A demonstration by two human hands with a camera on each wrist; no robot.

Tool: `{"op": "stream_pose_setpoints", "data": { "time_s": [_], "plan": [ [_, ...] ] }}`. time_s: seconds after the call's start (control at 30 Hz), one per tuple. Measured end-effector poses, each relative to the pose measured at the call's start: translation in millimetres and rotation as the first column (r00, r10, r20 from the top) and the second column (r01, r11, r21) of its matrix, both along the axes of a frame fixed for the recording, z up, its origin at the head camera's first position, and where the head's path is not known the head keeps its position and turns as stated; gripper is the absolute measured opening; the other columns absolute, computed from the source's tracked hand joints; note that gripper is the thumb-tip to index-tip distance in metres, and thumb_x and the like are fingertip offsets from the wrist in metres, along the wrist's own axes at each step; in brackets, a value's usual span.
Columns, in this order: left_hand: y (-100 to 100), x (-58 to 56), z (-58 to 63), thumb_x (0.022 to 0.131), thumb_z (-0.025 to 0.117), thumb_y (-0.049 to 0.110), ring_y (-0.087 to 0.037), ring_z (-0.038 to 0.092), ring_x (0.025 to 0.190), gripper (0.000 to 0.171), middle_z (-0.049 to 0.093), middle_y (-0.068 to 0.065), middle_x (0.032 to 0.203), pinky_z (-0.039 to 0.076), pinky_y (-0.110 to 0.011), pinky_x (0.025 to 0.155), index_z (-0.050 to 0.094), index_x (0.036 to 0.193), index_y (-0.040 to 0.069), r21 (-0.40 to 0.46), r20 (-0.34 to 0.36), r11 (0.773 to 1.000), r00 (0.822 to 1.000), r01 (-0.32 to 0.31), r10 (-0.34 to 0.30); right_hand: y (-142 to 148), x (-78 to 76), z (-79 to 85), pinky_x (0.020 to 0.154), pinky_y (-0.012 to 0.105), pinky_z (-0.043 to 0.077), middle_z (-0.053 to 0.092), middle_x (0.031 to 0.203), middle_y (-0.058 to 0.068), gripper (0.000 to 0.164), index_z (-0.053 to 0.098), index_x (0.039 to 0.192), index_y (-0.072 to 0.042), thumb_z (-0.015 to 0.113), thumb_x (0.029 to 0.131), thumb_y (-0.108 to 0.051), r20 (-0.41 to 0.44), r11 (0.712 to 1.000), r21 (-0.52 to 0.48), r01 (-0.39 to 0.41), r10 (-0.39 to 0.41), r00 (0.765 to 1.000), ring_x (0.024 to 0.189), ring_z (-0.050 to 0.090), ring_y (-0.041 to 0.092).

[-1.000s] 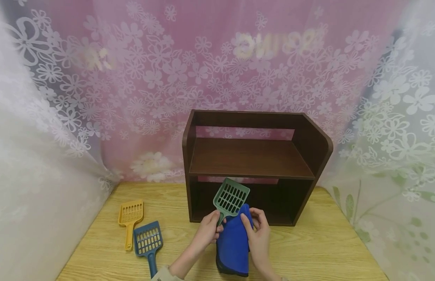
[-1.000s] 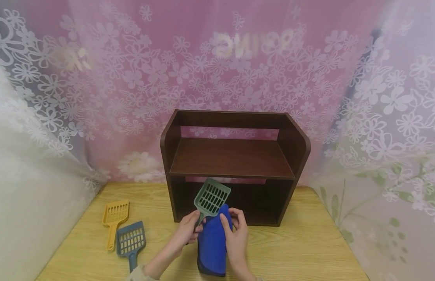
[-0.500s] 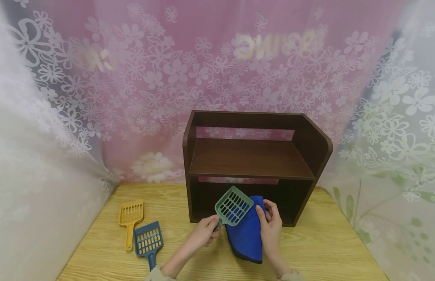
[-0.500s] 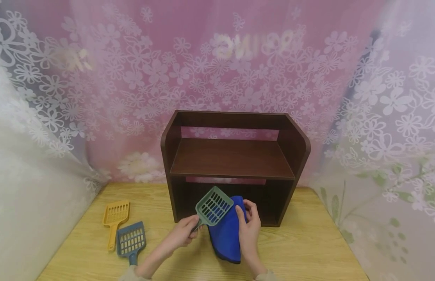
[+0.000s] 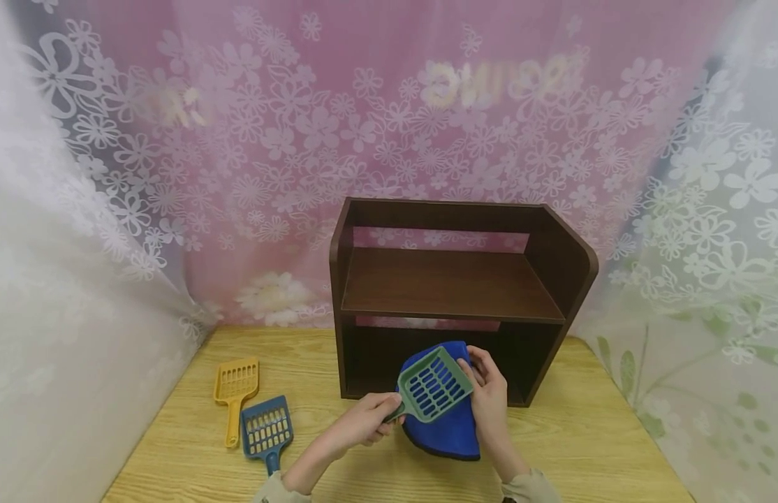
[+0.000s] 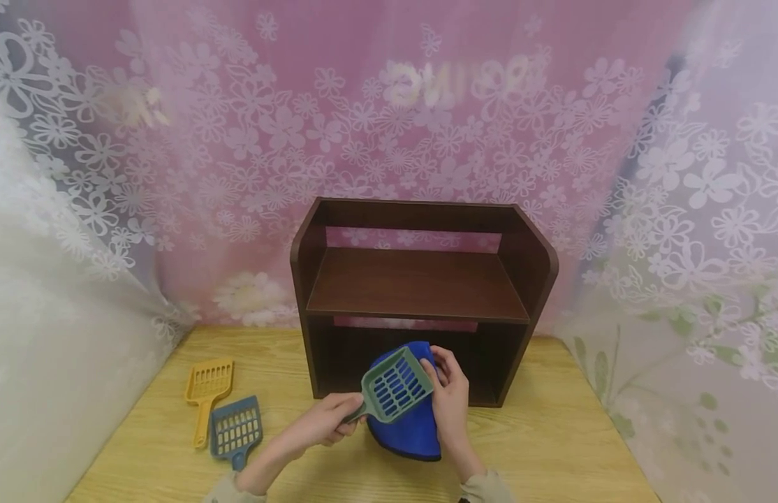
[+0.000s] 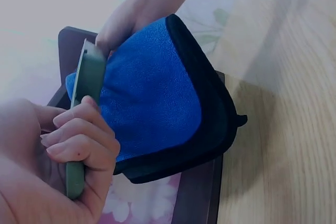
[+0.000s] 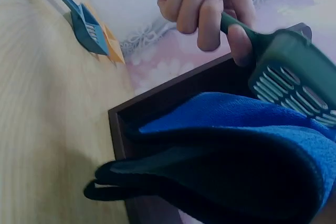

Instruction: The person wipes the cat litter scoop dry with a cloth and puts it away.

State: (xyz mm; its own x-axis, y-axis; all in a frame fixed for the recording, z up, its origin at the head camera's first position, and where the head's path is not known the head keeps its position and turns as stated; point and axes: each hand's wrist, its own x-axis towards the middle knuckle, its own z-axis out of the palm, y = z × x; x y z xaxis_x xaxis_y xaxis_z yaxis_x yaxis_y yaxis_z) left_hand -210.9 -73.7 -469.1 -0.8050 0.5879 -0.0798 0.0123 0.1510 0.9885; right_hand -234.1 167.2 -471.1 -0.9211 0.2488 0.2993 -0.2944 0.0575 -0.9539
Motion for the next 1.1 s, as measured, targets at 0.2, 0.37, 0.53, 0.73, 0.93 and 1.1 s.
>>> {"op": "stream_pose_setpoints", "data": {
  "time_s": [0.2, 0.37, 0.53, 0.73, 0.93, 1.1],
  "plan": [
    [-8, -0.2, 6.9, 0.111, 0.04, 0.036, -0.007, 0.023, 0.049, 0.043, 0.037, 0.005, 0.064, 0.019, -0.02, 0.043, 0.065, 0.102, 0.002, -0.023, -0.033, 1.0, 0.999, 0.01, -0.011, 9, -4.5, 8.1, 0.087, 0.015, 0.051, 0.068, 0.112, 0.001, 0.026, 0.065, 0.122, -0.002, 0.068, 0.099, -0.014, -0.059, 0.997, 0.072, -0.015, 0.019, 0.998, 0.1, 0.067, 0.006],
    [-18, -0.3, 18.6, 0.112, 0.038, 0.034, -0.008, 0.022, 0.047, 0.043, 0.041, 0.003, 0.065, 0.02, -0.02, 0.042, 0.066, 0.105, 0.002, -0.021, -0.095, 1.0, 0.995, -0.005, 0.003, 21, -4.9, 12.2, 0.082, 0.014, 0.051, 0.07, 0.109, 0.007, 0.021, 0.067, 0.118, -0.005, 0.068, 0.098, -0.01, -0.12, 0.98, 0.199, -0.016, 0.041, 0.992, 0.094, 0.067, 0.005],
    [-24, -1.5, 33.7, 0.113, 0.036, 0.031, -0.007, 0.024, 0.048, 0.043, 0.045, 0.001, 0.068, 0.021, -0.019, 0.042, 0.066, 0.116, 0.001, -0.012, -0.107, 1.0, 0.994, -0.027, 0.026, 23, 6.9, 27.3, 0.084, 0.012, 0.049, 0.069, 0.109, 0.013, 0.021, 0.065, 0.118, -0.001, 0.065, 0.098, -0.001, -0.199, 0.938, 0.345, -0.013, 0.087, 0.976, 0.094, 0.065, 0.004],
    [-23, -6.4, 49.9, 0.114, 0.03, 0.029, -0.009, 0.027, 0.05, 0.046, 0.051, 0.0, 0.071, 0.023, -0.02, 0.044, 0.063, 0.12, -0.004, -0.002, -0.108, 0.997, 0.991, -0.073, 0.073, 21, 19.4, 44.7, 0.08, 0.011, 0.048, 0.069, 0.101, 0.014, 0.02, 0.066, 0.112, 0.002, 0.066, 0.093, 0.008, -0.295, 0.907, 0.418, 0.044, 0.09, 0.951, 0.087, 0.065, 0.005],
    [-17, -14.7, 67.3, 0.114, 0.029, 0.028, -0.009, 0.025, 0.047, 0.04, 0.053, -0.002, 0.071, 0.023, -0.02, 0.044, 0.054, 0.111, -0.003, 0.038, -0.13, 0.988, 0.979, -0.152, 0.156, 29, 6.8, 27.7, 0.079, 0.01, 0.047, 0.071, 0.1, 0.01, 0.027, 0.069, 0.112, -0.004, 0.068, 0.09, 0.011, -0.367, 0.895, 0.439, 0.081, 0.096, 0.925, 0.084, 0.065, 0.006],
    [-9, -24.3, 82.8, 0.113, 0.03, 0.025, -0.01, 0.027, 0.048, 0.031, 0.053, -0.004, 0.075, 0.023, -0.02, 0.045, 0.052, 0.106, 0.003, 0.091, -0.136, 0.97, 0.962, -0.224, 0.235, 38, 3.0, 19.1, 0.08, 0.011, 0.048, 0.071, 0.101, 0.003, 0.027, 0.068, 0.115, -0.01, 0.069, 0.092, 0.005, -0.387, 0.865, 0.494, 0.087, 0.13, 0.913, 0.085, 0.065, 0.005]
  ]
}}
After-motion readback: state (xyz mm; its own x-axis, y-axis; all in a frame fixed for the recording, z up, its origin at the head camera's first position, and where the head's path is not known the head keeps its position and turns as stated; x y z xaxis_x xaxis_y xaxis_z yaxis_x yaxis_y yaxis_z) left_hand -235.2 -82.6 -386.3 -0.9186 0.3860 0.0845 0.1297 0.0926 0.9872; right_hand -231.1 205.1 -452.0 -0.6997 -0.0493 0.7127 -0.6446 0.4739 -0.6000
